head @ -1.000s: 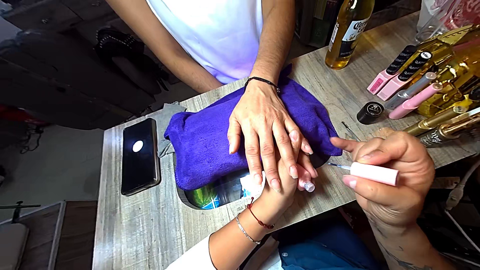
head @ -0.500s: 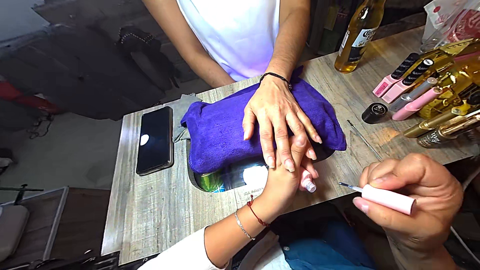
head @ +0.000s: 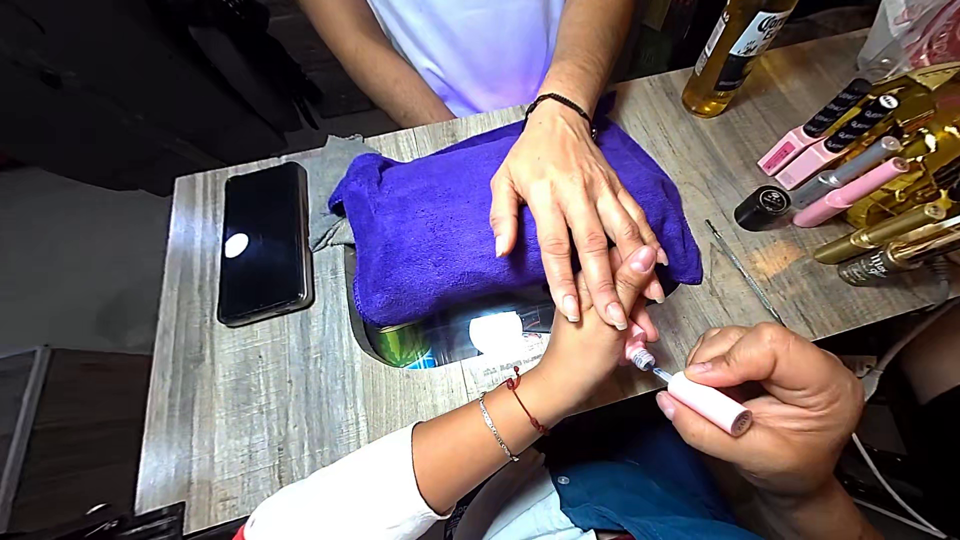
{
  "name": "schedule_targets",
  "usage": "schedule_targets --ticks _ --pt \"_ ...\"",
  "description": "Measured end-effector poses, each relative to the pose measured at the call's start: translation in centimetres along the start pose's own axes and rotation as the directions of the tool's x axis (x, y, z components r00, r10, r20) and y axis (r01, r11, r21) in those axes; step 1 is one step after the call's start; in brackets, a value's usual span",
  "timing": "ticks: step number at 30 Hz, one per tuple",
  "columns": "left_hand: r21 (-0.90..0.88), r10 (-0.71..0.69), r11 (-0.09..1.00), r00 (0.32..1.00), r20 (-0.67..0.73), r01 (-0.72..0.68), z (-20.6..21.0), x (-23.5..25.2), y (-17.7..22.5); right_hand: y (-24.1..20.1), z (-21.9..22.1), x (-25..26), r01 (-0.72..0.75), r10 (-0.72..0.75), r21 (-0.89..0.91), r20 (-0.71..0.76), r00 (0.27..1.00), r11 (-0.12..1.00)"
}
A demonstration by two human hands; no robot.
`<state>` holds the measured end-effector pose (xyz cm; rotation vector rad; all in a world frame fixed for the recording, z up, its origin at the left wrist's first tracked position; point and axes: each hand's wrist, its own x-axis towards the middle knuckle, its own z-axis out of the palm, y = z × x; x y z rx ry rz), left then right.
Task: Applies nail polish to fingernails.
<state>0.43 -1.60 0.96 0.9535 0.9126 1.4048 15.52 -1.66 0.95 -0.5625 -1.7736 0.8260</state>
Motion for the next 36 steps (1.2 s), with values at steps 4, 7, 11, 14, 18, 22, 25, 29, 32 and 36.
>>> schedule_targets --ticks 4,7,11,14,18,22,25,29,32,36 --pt "-0.050 0.000 0.999 1.000 -0.002 0.000 0.0 0.0 0.0 0.9 0.8 0.0 -0.041 0.042 -0.074 0.013 0.999 0.996" --pt "-0.039 0.014 0.999 1.000 0.001 -0.014 0.0 0.0 -0.1 0.9 0.9 -0.2 -0.083 0.083 -0.044 0.002 0.997 0.996" --pt "-0.026 -0.007 1.000 1.000 -0.022 0.006 0.0 0.0 0.1 0.3 0.5 -0.3 -0.064 0.064 -0.007 -0.032 0.997 0.998" --pt "-0.031 0.007 0.999 1.000 -0.021 -0.008 0.1 0.1 0.1 0.1 0.2 -0.3 -0.057 0.057 0.002 -0.048 0.997 0.998" --pt "-0.040 0.026 0.999 1.000 -0.018 -0.027 0.1 0.1 0.0 0.1 0.2 -0.3 -0.065 0.066 0.021 -0.062 0.996 0.998" --pt "-0.035 0.026 0.999 1.000 -0.015 -0.027 0.1 0.1 0.1 0.1 0.1 -0.3 -0.074 0.076 0.035 -0.072 0.995 0.997" --pt "-0.019 0.025 0.999 1.000 -0.016 -0.026 0.1 0.1 0.2 0.1 0.1 -0.2 -0.084 0.088 0.049 -0.077 0.993 0.995" --pt "-0.010 0.021 1.000 1.000 -0.021 -0.021 0.1 0.2 0.2 0.2 0.1 -0.1 -0.089 0.096 0.080 -0.087 0.992 0.993" --pt "-0.022 0.020 1.000 1.000 -0.011 -0.020 0.0 0.2 0.1 0.1 -0.1 0.1 -0.111 0.127 0.161 -0.095 0.987 0.981" --pt "-0.025 -0.015 1.000 1.000 0.008 0.015 -0.2 0.1 0.2 0.5 -0.5 0.9 -0.102 0.149 0.315 -0.128 0.980 0.944"
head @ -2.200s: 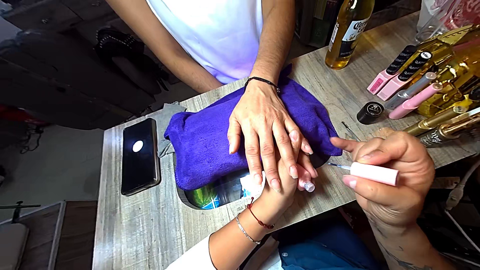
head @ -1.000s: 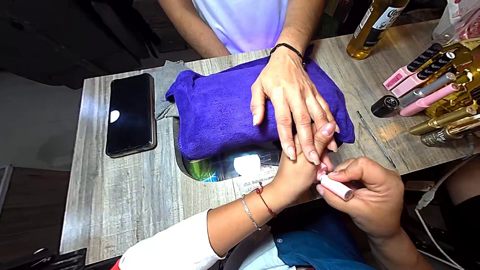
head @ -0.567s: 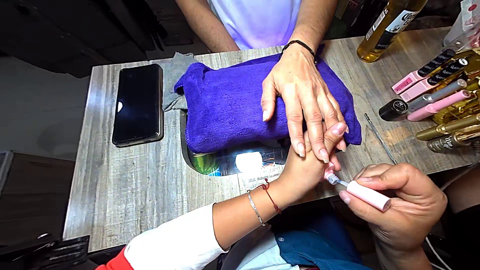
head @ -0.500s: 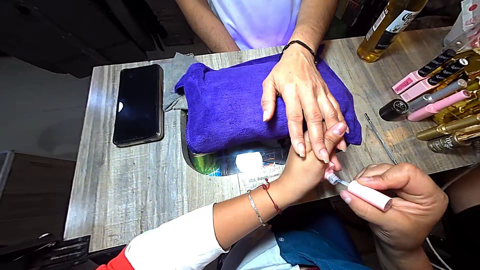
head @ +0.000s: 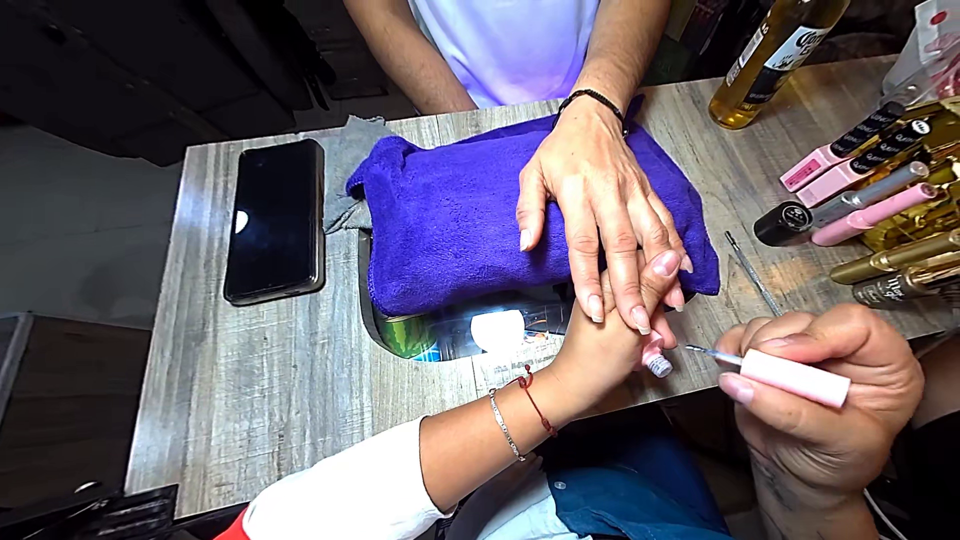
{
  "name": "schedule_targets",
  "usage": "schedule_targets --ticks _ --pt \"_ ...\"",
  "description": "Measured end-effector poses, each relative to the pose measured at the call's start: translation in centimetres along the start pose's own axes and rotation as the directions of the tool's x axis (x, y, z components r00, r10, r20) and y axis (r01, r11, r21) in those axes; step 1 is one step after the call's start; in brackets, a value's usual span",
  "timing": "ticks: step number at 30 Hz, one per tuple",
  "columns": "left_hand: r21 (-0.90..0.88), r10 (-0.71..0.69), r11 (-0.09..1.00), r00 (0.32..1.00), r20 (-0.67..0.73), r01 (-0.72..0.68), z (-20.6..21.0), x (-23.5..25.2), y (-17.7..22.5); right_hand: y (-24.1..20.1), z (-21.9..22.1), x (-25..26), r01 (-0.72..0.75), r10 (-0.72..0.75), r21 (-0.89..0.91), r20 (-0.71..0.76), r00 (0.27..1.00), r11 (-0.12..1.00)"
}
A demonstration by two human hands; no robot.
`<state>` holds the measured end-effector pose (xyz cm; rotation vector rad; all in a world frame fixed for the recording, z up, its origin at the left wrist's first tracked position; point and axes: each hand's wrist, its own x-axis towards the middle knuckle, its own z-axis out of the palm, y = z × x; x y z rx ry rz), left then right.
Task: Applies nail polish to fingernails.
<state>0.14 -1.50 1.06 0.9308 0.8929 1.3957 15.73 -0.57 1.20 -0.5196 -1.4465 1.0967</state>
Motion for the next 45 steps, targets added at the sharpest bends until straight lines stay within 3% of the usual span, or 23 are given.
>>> schedule_targets --ticks 9,17,45 --pt "-0.004 0.019 1.000 1.000 0.004 -0.019 -0.4 0.3 -0.2 1.4 1.1 2.4 0.110 -0.110 -0.006 0.018 0.994 0.994" --pt "0.029 0.092 0.995 0.996 0.017 -0.092 -0.6 0.4 -0.4 1.6 1.3 2.4 0.174 -0.172 -0.139 0.027 0.985 0.975" --pt "0.049 0.083 0.995 0.995 0.054 -0.086 -0.9 -0.1 0.0 1.6 1.3 1.9 0.195 -0.185 -0.215 0.066 0.980 0.957"
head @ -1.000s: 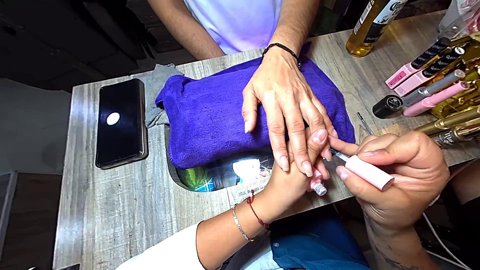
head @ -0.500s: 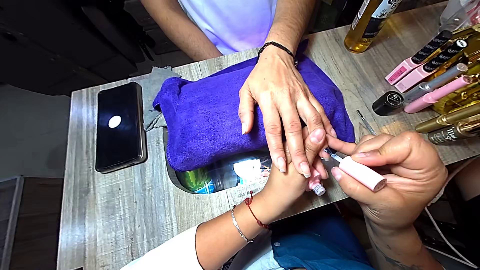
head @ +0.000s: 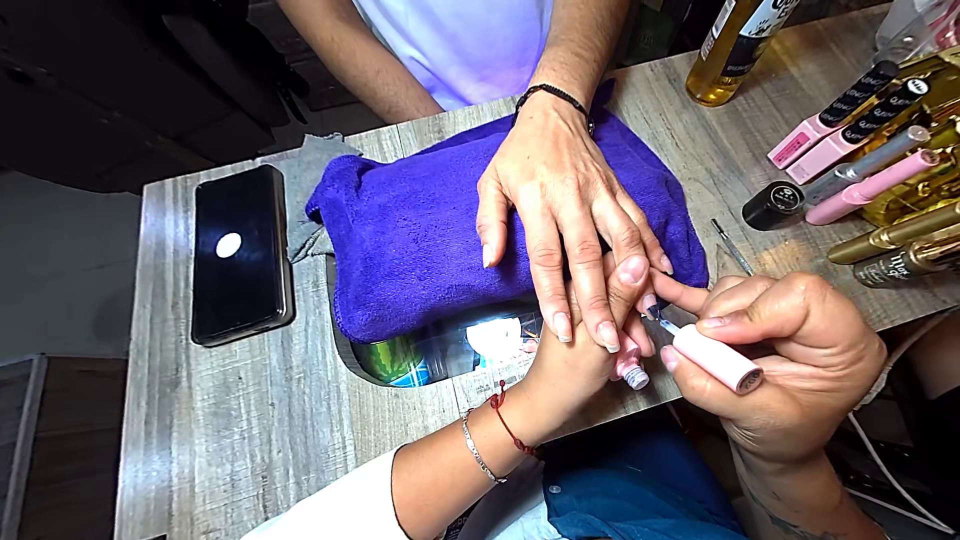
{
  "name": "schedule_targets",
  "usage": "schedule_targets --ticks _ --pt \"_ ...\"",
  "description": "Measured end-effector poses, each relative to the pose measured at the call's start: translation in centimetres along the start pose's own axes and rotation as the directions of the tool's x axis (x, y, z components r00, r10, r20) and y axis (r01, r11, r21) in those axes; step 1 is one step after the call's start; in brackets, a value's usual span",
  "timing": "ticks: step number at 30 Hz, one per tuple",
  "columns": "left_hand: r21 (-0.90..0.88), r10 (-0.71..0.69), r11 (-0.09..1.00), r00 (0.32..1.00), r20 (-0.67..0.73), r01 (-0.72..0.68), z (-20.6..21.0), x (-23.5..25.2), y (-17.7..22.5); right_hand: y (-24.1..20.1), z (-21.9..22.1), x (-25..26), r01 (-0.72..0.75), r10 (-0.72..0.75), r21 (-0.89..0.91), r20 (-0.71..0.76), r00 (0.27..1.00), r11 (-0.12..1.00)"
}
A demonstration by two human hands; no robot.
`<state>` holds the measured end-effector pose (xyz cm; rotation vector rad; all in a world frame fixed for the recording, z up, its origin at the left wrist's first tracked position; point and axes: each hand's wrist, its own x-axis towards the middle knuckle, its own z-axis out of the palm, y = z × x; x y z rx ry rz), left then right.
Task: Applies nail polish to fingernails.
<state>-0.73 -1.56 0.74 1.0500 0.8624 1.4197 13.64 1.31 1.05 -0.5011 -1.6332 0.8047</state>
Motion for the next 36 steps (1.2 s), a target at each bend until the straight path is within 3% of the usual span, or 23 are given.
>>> schedule_targets --ticks 7,11,23,36 --pt "-0.018 -0.003 1.000 1.000 -0.006 0.003 0.0 0.2 -0.2 0.1 -0.2 -0.3 0.031 -0.031 0.001 0.021 0.999 1.000" --pt "-0.018 -0.024 1.000 0.999 -0.043 0.024 0.3 0.5 -0.2 -0.1 0.3 0.0 0.032 -0.029 0.062 -0.060 0.998 0.998" --pt "0.024 -0.029 0.999 0.997 -0.069 0.031 0.1 0.5 -0.1 0.2 0.8 -0.1 0.072 -0.077 -0.080 -0.065 0.995 0.994" --pt "-0.022 -0.051 0.999 0.996 -0.079 0.050 0.2 0.5 -0.2 0.1 0.7 -0.2 0.055 -0.060 -0.090 -0.050 0.997 0.994"
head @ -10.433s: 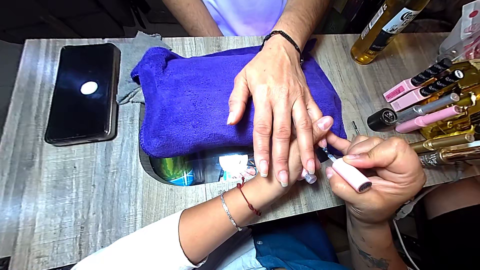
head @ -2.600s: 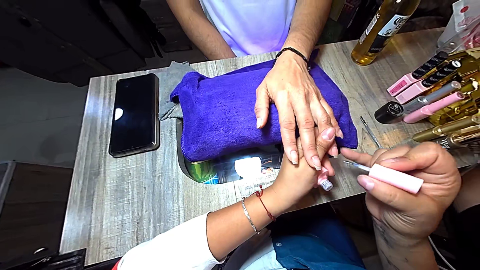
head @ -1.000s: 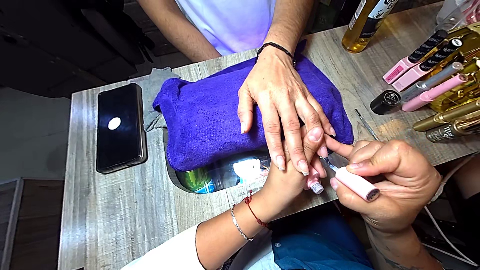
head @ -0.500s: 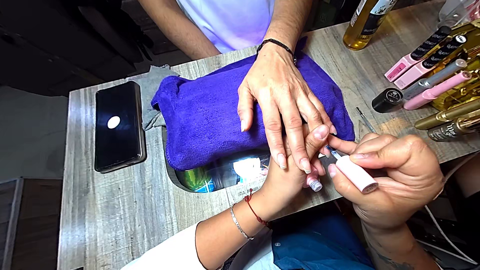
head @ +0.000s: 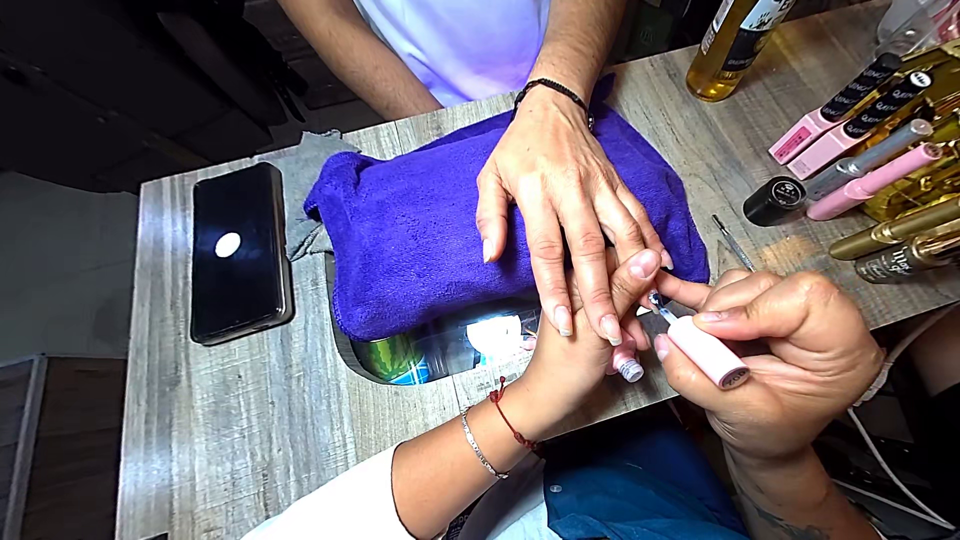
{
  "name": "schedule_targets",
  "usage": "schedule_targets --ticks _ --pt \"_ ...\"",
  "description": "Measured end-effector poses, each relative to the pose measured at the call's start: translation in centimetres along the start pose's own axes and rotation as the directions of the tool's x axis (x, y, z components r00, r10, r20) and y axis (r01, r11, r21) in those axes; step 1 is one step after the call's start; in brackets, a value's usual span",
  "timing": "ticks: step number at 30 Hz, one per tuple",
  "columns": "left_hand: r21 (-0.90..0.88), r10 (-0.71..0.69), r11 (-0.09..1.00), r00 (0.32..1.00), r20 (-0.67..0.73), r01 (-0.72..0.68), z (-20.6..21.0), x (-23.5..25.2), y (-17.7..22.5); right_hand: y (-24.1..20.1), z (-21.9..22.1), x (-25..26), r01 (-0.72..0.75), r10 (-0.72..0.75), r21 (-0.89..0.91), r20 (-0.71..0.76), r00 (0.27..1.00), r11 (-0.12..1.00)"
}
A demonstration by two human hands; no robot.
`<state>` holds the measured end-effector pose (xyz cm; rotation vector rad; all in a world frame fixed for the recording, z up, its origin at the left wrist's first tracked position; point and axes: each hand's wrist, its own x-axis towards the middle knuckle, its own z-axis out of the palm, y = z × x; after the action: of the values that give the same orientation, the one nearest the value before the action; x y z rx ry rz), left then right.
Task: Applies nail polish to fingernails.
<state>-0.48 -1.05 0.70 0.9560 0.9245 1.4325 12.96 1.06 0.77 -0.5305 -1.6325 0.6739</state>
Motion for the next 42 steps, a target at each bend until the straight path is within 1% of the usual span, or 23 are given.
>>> schedule_targets --ticks 12,19,26,32,34,38,40,42 --pt "-0.052 0.007 0.999 1.000 0.027 -0.006 -0.02 0.01 -0.04 -0.04 -0.40 -0.21 0.031 -0.030 -0.017 0.041 0.999 0.999" --pt "-0.045 -0.008 0.999 1.000 0.007 0.008 0.12 0.04 0.08 -0.14 -0.13 0.33 -0.014 0.017 0.097 -0.024 1.000 0.995" --pt "-0.030 -0.014 0.999 1.000 -0.012 0.014 0.12 0.05 0.02 -0.04 -0.10 0.31 -0.022 0.022 0.054 0.008 1.000 0.998" --pt "-0.027 -0.001 1.000 1.000 0.029 0.001 -0.05 0.00 -0.01 -0.11 -0.37 -0.10 0.014 -0.015 0.013 0.036 0.999 1.000" --pt "-0.056 0.005 0.998 0.999 0.041 -0.003 -0.09 0.00 -0.08 -0.19 -0.47 -0.13 -0.006 0.004 0.072 0.034 0.999 0.997" --pt "-0.118 0.008 0.993 0.996 0.091 0.002 -0.21 -0.10 -0.04 -0.02 -0.32 0.26 -0.110 0.131 0.326 -0.045 0.990 0.939" --pt "-0.124 0.003 0.992 0.994 0.109 0.011 -0.33 -0.35 0.16 0.10 -0.22 0.40 -0.128 0.163 0.374 -0.062 0.985 0.919" --pt "-0.132 0.009 0.991 0.995 0.097 0.004 -0.30 -0.04 0.00 0.13 -0.01 0.50 -0.136 0.176 0.379 -0.074 0.982 0.915"
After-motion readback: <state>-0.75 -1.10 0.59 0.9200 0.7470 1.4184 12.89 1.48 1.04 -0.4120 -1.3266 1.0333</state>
